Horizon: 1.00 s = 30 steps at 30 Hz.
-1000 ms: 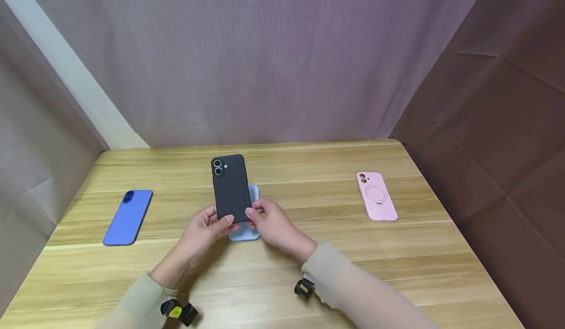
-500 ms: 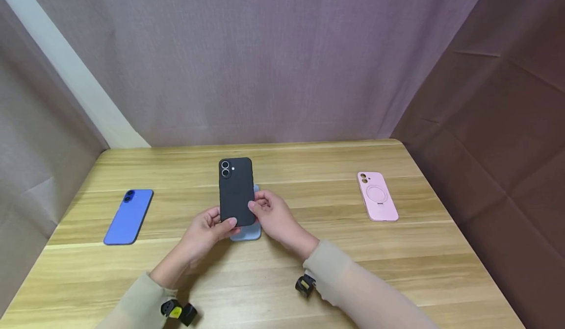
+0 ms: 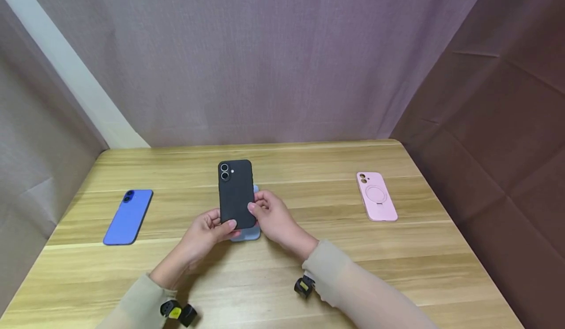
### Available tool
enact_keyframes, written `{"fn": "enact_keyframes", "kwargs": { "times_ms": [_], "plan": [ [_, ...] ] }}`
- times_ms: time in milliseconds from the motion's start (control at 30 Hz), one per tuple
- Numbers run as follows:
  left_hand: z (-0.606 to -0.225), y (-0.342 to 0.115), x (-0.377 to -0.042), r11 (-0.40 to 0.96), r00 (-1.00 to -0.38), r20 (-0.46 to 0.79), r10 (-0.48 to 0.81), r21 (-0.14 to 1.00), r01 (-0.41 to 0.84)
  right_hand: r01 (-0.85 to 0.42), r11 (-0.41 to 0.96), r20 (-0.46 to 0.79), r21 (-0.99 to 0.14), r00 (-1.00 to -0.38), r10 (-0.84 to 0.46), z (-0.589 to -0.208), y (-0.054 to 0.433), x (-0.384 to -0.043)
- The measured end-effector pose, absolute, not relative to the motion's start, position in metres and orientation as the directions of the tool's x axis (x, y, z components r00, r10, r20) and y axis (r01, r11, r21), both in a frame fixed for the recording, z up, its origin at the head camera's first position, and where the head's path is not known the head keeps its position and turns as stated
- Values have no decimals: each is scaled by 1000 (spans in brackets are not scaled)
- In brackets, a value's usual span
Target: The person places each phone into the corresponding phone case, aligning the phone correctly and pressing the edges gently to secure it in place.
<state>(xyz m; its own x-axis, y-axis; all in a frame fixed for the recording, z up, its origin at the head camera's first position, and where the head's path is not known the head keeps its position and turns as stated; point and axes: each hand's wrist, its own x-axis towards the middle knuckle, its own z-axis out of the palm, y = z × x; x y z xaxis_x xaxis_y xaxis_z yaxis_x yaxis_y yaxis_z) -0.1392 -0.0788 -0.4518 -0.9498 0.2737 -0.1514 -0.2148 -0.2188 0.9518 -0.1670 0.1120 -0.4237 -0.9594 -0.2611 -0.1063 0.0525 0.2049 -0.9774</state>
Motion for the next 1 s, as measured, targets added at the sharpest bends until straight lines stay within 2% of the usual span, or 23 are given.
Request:
{"fn": "enact_keyframes", "kwargs": {
  "times_ms": [1000],
  "plan": [
    [-450, -88, -137, -260, -934, -144, 327, 937, -235, 75, 181, -129, -981, -943, -308, -421, 113, -167]
  ]
}}
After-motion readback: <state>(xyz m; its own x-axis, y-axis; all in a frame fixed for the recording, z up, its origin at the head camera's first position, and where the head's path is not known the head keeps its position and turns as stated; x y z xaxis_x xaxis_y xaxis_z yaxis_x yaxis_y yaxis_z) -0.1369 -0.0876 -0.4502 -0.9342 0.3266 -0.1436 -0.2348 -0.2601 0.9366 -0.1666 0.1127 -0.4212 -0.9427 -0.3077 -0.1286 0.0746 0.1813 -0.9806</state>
